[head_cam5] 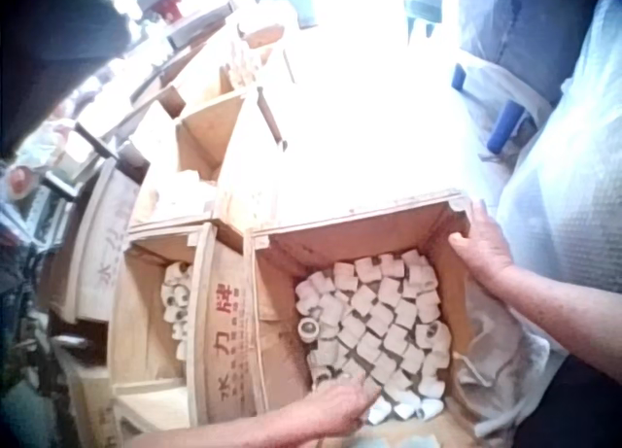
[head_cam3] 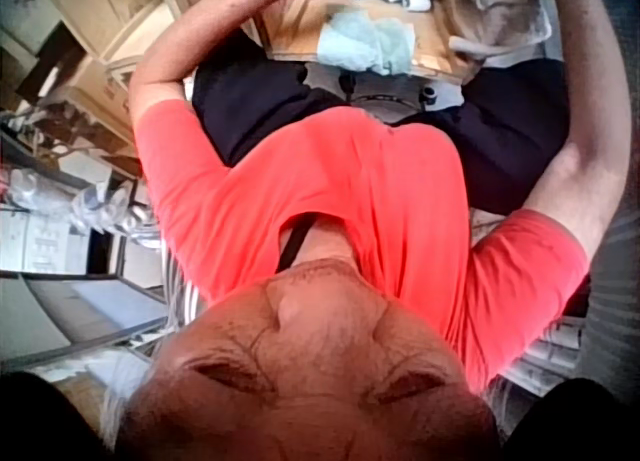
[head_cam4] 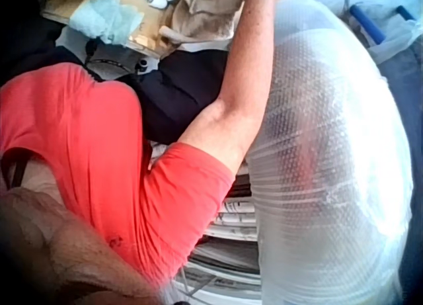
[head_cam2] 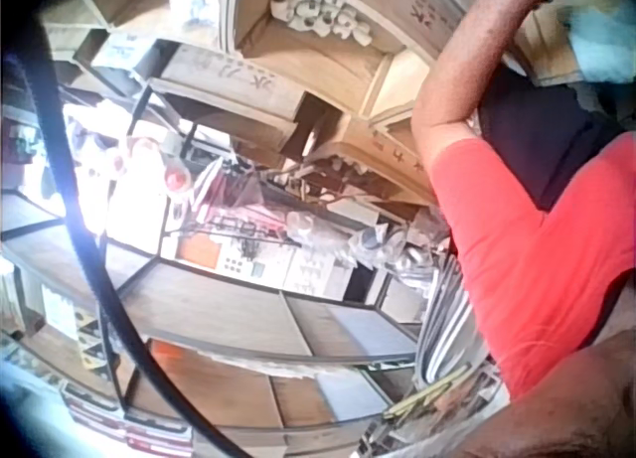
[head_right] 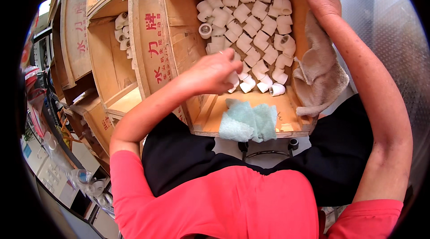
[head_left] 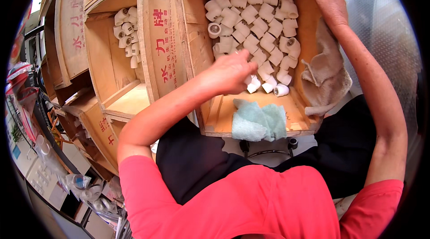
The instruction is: The person transfers small white plastic parts from a wooden crate on the left to a wooden crate on the right. They pick up the parts one by one with their left hand and place them into the second crate, occasionally adjusting the pile.
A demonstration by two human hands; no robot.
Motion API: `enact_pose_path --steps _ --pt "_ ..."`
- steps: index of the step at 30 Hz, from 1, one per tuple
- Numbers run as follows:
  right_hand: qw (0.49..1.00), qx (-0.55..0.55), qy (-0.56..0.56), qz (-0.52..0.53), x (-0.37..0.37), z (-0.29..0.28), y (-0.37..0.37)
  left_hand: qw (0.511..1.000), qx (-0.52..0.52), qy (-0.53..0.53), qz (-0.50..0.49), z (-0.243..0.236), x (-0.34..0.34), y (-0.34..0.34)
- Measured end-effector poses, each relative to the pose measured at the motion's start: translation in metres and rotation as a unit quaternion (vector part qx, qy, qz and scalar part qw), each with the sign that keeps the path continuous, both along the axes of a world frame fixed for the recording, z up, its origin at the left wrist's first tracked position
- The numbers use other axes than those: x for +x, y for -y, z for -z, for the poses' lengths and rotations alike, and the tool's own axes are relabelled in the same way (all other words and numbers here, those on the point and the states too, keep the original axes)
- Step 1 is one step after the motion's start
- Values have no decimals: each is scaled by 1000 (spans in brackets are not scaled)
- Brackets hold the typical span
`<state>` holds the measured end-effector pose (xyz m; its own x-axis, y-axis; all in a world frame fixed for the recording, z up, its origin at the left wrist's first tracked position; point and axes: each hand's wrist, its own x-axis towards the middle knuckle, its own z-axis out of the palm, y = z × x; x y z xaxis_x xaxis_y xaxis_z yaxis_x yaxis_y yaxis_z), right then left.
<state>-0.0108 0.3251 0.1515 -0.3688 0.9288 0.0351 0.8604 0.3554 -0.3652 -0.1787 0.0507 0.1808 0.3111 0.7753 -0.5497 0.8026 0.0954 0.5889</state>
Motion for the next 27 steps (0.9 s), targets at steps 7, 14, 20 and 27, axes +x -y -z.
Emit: enact_pose_path --steps 7,14,20,27 --pt "1000 -5 -25 1 1 3 2 976 -110 -88 165 96 60 28" --pt "1000 -8 -17 3 1 2 2 967 -63 -153 191 111 62 39" --pt "999 10 -28 -14 1 4 1 943 47 -203 259 106 70 40" --pt "999 -22 -42 -10 -4 -2 6 965 64 -138 212 93 63 31"
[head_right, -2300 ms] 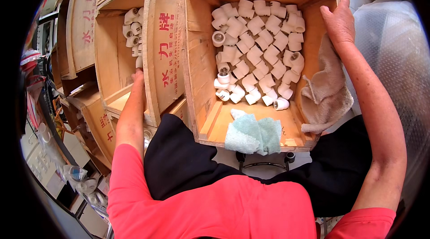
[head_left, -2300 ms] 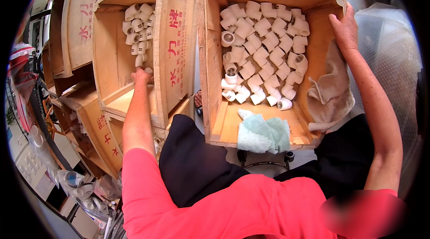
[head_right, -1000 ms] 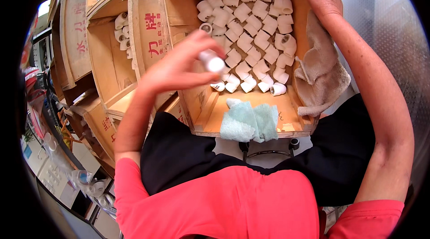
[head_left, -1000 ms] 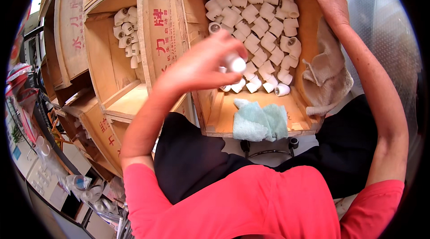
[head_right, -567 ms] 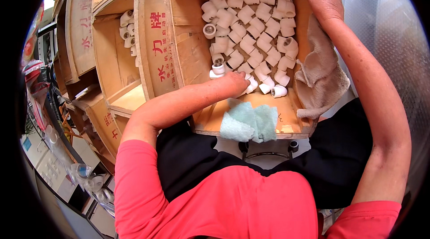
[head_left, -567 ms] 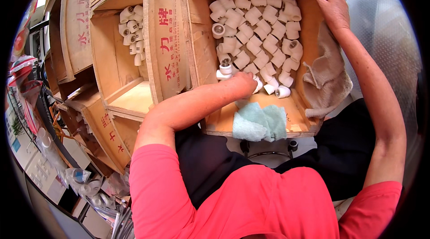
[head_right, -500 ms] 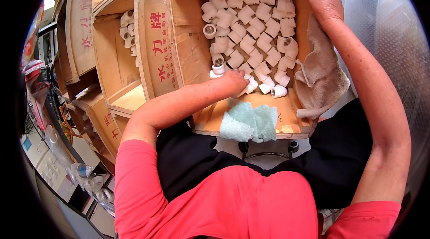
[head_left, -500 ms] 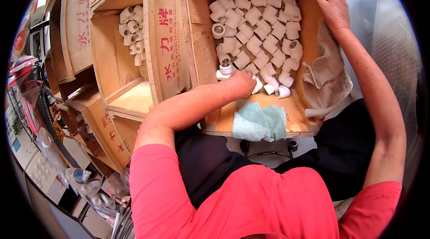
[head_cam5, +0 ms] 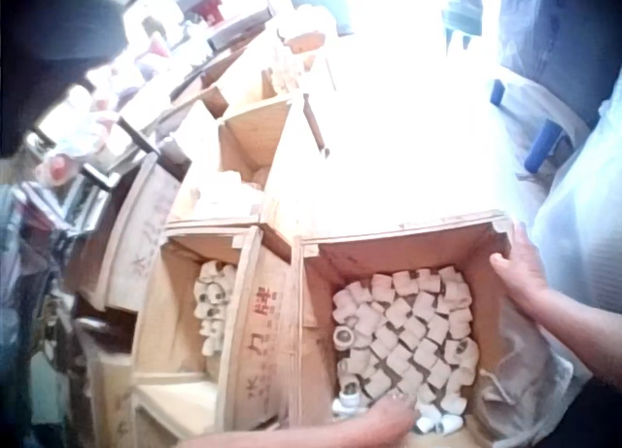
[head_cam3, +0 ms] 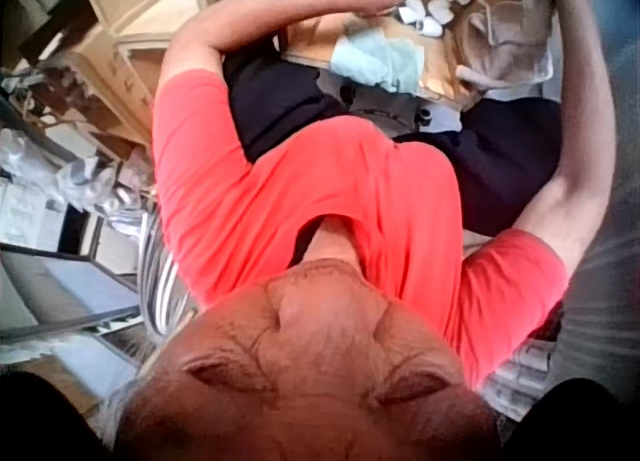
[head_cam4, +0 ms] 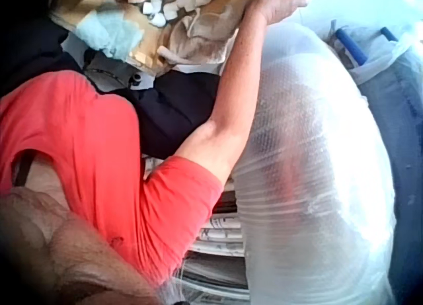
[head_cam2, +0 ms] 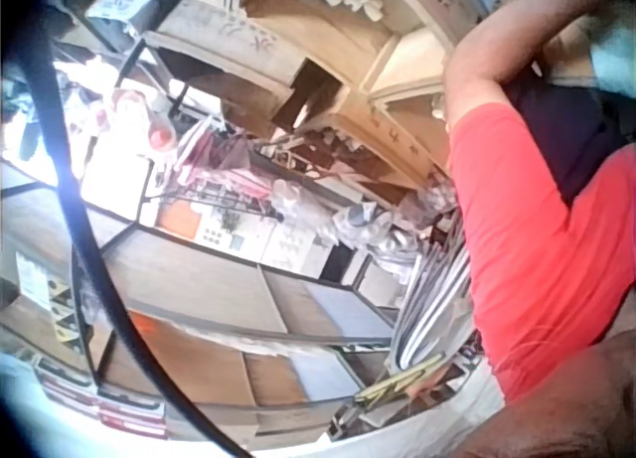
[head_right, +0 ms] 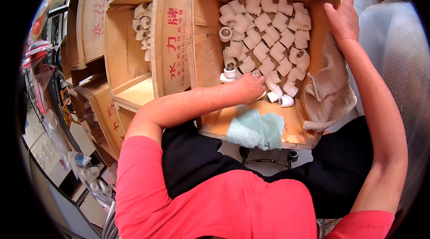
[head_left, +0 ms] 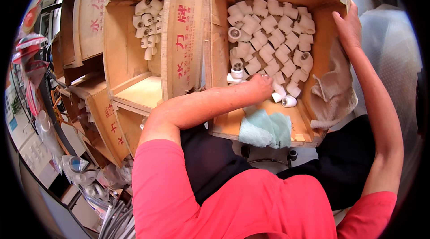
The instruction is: The person transfers small white plastic parts from a wooden crate on the left to a wooden crate on the right. They pick up the parts one by one with their left hand and place them into the second crate, occasionally adjusting the pile.
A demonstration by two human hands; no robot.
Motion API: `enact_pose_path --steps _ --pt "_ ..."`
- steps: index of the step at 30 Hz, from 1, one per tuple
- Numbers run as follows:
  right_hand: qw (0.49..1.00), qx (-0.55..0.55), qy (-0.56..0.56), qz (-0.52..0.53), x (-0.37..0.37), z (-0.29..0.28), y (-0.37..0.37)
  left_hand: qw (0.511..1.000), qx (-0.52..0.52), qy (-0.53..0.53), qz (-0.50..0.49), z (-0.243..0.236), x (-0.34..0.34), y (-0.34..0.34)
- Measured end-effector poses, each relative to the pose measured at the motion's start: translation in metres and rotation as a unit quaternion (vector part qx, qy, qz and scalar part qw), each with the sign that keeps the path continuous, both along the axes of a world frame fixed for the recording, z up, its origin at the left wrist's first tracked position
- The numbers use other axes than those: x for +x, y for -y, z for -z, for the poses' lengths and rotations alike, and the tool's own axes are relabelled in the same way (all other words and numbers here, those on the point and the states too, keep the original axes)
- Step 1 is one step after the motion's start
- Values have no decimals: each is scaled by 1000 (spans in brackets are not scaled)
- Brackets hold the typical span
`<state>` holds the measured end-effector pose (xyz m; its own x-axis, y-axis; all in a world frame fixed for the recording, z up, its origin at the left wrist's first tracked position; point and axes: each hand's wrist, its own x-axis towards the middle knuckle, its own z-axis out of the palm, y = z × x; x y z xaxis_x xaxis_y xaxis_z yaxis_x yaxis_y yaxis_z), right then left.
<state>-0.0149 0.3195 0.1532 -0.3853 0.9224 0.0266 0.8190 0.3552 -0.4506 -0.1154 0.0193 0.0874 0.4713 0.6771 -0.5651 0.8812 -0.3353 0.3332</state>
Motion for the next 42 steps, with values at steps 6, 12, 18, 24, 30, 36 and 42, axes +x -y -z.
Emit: enact_pose_path --steps 6,12,18,24,30,36,42 --pt "1000 -6 9 12 1 -4 2 871 -134 395 -261 -106 -74 -57" --pt "1000 -2 5 2 -2 -1 1 688 50 586 -425 -211 -244 -20" --pt "1000 2 12 4 3 -1 -2 413 246 483 -732 -118 -339 51" --pt "1000 2 15 2 1 2 -1 496 133 269 -815 29 -347 90" --pt "1000 -3 21 9 1 -5 1 541 88 258 -796 68 -341 79" --pt "1000 0 19 12 2 -5 0 566 65 200 -797 75 -343 98" --pt "999 -15 35 24 -1 -8 3 575 44 160 -801 75 -344 119"
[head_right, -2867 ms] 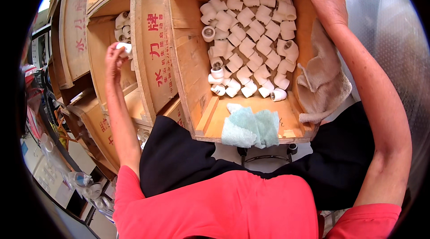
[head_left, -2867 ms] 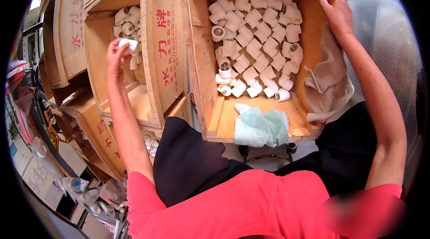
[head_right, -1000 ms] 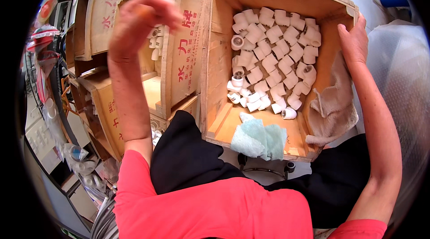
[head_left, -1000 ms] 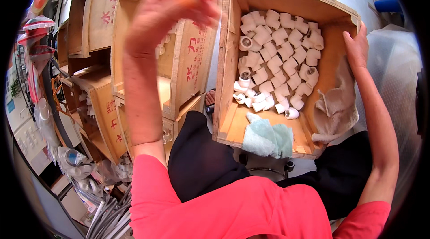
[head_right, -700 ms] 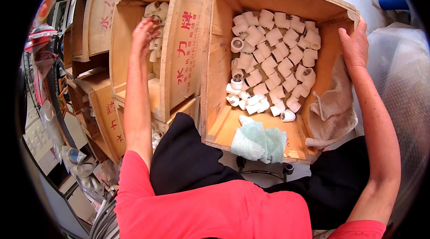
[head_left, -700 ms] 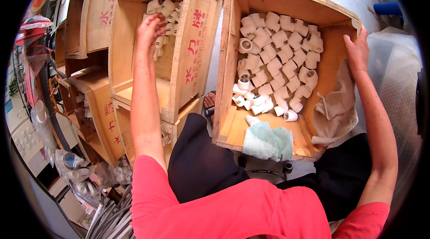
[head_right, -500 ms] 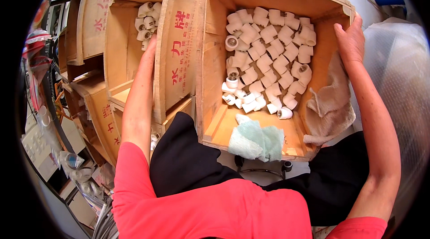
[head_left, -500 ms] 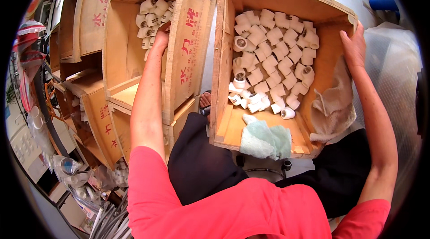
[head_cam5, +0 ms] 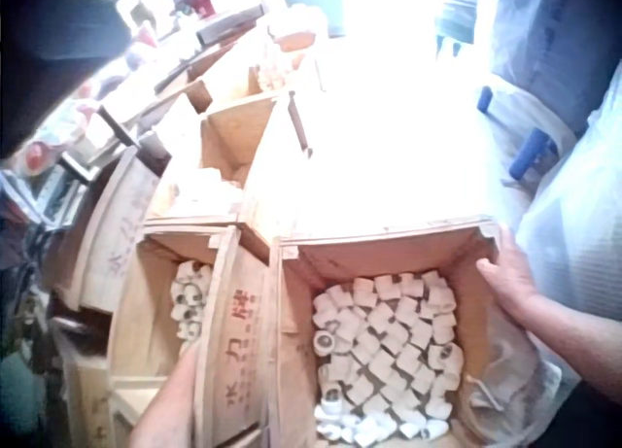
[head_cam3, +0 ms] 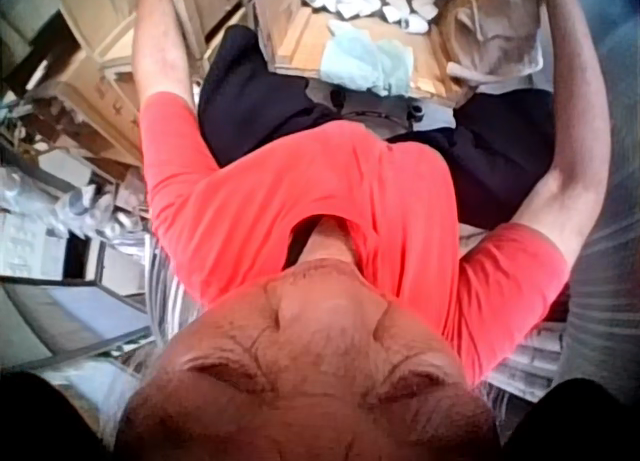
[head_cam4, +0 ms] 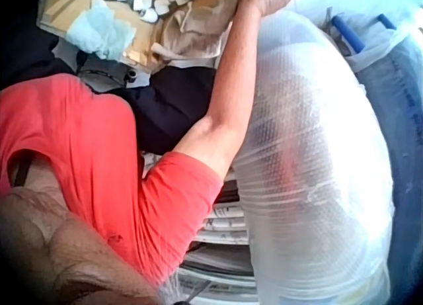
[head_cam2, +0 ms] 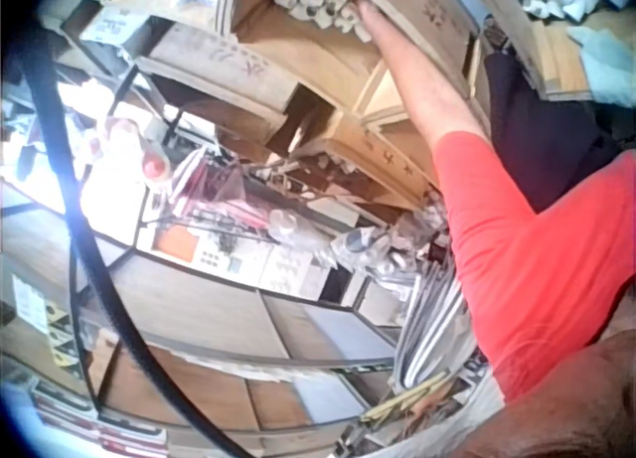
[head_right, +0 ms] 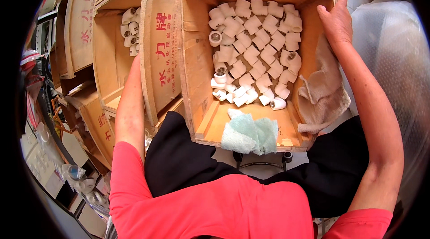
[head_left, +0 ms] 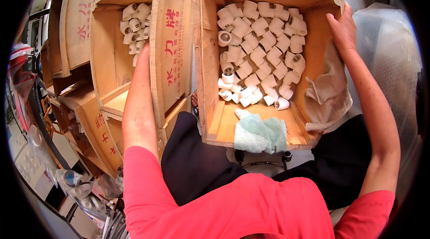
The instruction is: The person transfers small white plastic parts from a wooden crate on the left to a wooden crate on the right. They pick up the parts one by one with their left hand and place them into the second crate, occasionally adjusting the pile.
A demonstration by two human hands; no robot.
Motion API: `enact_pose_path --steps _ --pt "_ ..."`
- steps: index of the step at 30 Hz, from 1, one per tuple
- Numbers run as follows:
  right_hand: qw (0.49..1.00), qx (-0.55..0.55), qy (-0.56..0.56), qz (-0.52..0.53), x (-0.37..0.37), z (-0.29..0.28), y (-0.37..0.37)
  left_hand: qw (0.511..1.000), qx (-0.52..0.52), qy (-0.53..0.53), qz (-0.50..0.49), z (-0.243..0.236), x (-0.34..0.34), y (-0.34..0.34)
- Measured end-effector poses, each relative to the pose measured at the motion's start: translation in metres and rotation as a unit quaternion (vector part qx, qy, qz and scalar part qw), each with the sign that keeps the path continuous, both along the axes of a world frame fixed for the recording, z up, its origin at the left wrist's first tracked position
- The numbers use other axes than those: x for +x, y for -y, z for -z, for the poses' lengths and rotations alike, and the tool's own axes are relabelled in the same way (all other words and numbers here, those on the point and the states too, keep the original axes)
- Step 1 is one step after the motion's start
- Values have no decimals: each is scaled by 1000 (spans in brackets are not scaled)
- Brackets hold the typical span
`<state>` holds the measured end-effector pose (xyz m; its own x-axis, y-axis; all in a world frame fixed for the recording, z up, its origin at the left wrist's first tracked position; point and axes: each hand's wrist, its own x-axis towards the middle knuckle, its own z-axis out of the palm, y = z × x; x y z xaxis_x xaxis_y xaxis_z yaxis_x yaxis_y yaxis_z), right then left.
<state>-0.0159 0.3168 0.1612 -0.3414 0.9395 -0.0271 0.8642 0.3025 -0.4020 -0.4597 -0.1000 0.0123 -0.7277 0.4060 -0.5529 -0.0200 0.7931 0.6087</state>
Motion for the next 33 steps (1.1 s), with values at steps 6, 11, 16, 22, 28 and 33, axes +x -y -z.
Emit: enact_pose_path --steps 6,11,16,22,28,33 --pt "1000 1 -5 -1 2 2 -2 1000 -27 -4 9 5 0 8" --pt "1000 -3 -5 1 0 2 0 998 -56 -19 29 11 -1 9" --pt "1000 4 -9 -2 1 3 -1 993 -104 -32 56 12 1 20" --pt "1000 3 -5 -2 2 5 -2 984 -151 -49 85 11 4 35" --pt "1000 0 -14 -9 2 4 -2 976 -179 -56 107 14 3 34" --pt "1000 9 -19 -13 3 5 -2 974 -187 -56 118 17 3 35"
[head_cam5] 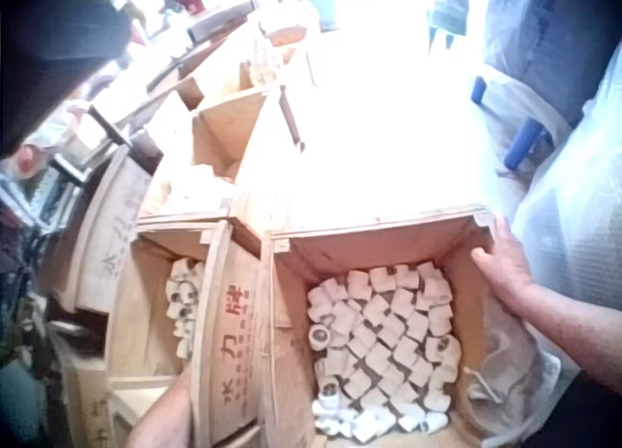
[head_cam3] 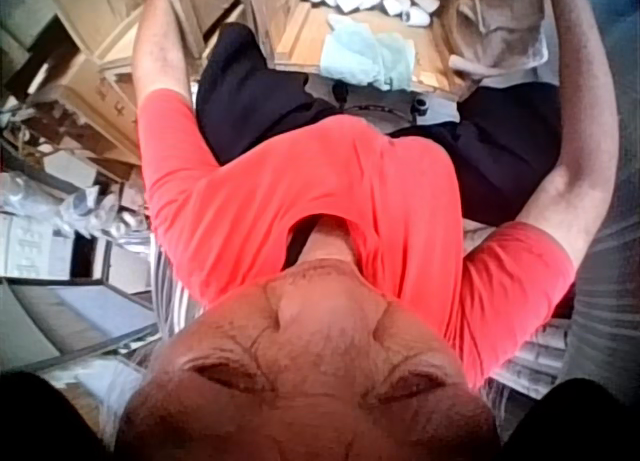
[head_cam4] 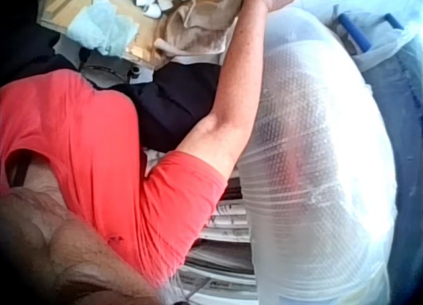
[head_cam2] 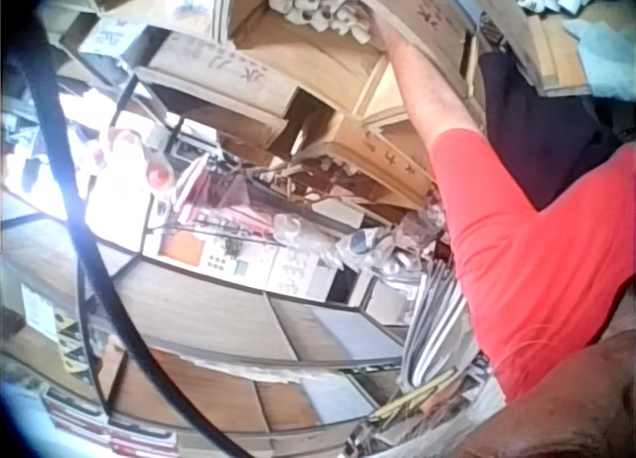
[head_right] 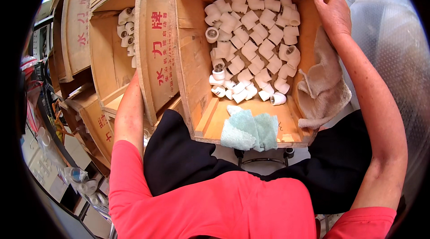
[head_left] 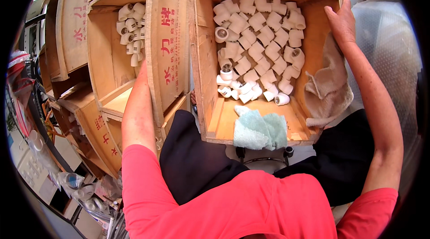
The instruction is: The person transfers small white plastic parts from a wooden crate on the left to a wooden crate on the right. They pick up the parts one by one with their left hand and place them into the second crate, occasionally adjusting the pile.
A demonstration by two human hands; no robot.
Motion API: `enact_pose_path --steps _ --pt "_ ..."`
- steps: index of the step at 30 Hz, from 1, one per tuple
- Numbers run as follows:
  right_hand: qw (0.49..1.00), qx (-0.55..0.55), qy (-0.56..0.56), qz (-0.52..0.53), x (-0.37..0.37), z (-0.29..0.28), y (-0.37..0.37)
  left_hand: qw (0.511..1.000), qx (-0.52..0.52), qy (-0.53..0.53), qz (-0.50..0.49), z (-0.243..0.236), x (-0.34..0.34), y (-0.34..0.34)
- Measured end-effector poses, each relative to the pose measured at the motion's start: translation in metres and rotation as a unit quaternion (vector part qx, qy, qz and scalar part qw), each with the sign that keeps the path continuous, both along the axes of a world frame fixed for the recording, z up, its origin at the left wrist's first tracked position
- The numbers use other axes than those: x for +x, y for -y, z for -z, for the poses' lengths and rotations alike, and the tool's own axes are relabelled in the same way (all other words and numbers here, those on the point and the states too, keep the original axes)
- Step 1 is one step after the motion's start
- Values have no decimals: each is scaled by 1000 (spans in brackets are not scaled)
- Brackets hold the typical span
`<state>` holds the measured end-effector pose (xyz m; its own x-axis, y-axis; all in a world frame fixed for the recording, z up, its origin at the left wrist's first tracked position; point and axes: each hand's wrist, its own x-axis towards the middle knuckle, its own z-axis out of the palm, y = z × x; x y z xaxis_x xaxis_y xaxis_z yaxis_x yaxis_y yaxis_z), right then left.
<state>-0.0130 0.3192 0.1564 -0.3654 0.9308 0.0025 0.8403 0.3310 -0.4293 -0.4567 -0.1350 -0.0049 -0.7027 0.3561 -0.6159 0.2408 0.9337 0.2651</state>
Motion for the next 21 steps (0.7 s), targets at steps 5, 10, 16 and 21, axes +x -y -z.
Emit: enact_pose_path --steps 5,10,16,21 --pt "1000 21 -5 -8 1 2 -2 1000 21 7 -7 2 -5 -7" --pt "1000 -2 3 8 -3 0 1 986 145 35 -79 -15 -20 -15" --pt "1000 5 10 8 -3 2 0 893 380 -4 -240 -115 -31 -53" --pt "1000 22 -10 0 5 1 -3 850 519 29 -80 -235 21 -111"
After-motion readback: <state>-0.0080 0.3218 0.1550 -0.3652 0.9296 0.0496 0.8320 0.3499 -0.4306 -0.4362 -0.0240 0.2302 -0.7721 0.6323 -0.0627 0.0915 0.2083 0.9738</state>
